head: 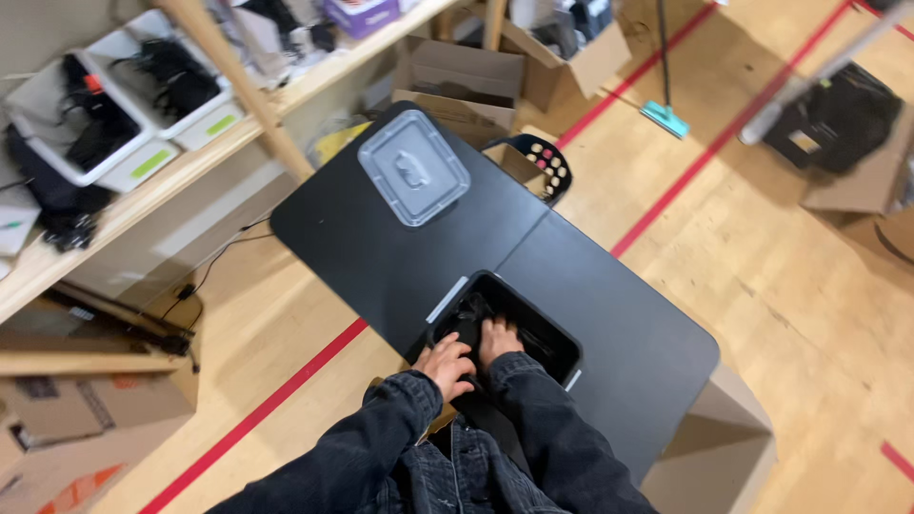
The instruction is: The person gathers various electronic accessories from shelves, including cables, power adapters, and a power bank, then places them into a clear plastic container on a table. The person repeatedly walks between the shelves and the table to collect items and pack them.
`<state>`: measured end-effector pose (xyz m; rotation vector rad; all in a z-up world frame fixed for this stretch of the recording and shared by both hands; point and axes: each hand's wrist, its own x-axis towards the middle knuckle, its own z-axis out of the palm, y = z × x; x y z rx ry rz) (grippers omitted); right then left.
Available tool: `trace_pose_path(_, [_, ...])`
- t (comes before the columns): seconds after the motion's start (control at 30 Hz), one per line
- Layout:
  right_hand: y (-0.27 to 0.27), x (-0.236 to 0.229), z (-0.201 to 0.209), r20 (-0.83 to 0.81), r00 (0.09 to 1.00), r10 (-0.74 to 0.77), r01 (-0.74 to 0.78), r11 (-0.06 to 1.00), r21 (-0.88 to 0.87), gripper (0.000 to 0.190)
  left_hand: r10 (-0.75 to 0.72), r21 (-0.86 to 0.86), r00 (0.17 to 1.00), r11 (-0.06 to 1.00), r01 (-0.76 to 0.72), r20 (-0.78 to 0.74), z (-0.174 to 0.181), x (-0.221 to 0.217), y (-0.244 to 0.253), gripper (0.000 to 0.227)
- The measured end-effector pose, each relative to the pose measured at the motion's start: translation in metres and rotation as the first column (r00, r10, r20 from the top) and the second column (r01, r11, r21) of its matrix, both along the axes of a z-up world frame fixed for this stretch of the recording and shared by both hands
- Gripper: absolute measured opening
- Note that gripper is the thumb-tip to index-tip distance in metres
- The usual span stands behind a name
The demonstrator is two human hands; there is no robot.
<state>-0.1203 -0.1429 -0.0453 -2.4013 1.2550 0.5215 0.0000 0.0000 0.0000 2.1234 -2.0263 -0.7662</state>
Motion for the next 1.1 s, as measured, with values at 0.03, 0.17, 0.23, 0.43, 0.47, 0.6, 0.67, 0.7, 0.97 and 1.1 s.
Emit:
trace_pose_path(0.03, [-0.008,-0.005,-0.021,0.005,1.000,0.030,-0.030,1.000,-0.005,0.043,0.030,-0.005,1.000,1.000,-0.030,0.005,0.003,-0.002,0.001,0.033])
trace_pose_path(0.17, [-0.033,-0.017,-0.058,0.270,0.962,-0.046,0.052,0.999,-0.015,0.057,0.039,-0.216,0.999,0.976,-0.037,0.006,0.010,-0.006,0.007,0.027])
trace_pose_path(0.23, [-0.036,-0.019,-0.032,0.357,0.933,-0.054,0.073,0.996,-0.041,0.059,0.040,-0.333,0.999,0.942,-0.041,-0.011,0.018,0.000,0.007,0.026])
trace_pose_path(0.43, [0.005,0.014,0.130,0.678,0.694,-0.242,0.215,0.969,0.125,0.035,0.237,-0.337,0.901,0.868,-0.364,-0.362,0.122,0.049,0.035,0.020])
trace_pose_path(0.47, [0.013,0.024,0.148,0.725,0.646,-0.239,0.210,0.969,0.132,0.030,0.285,-0.337,0.891,0.850,-0.405,-0.352,0.132,0.062,0.041,0.021])
trace_pose_path(0.6, [0.055,0.082,0.197,0.841,0.509,-0.183,0.114,0.983,0.145,0.020,0.383,-0.595,0.839,0.592,-0.544,-0.386,0.176,0.107,0.085,0.011])
trace_pose_path(0.67, [0.090,0.116,0.219,0.882,0.462,-0.092,0.033,0.996,0.087,0.020,0.409,-0.608,0.828,0.563,-0.560,-0.384,0.208,0.136,0.125,0.010])
trace_pose_path(0.7, [0.108,0.133,0.230,0.913,0.407,-0.018,-0.021,0.999,0.029,0.021,0.416,-0.617,0.824,0.549,-0.564,-0.384,0.224,0.150,0.145,0.011])
trace_pose_path(0.97, [0.310,0.257,0.297,0.944,0.303,-0.133,-0.300,0.926,0.227,0.017,0.556,-0.599,0.706,0.406,-0.691,-0.439,0.244,0.237,0.339,0.025])
trace_pose_path(1.1, [0.399,0.317,0.291,0.915,0.377,0.147,-0.480,0.875,0.057,0.028,0.721,-0.311,0.512,0.408,-0.858,-0.468,0.293,0.252,0.449,0.050])
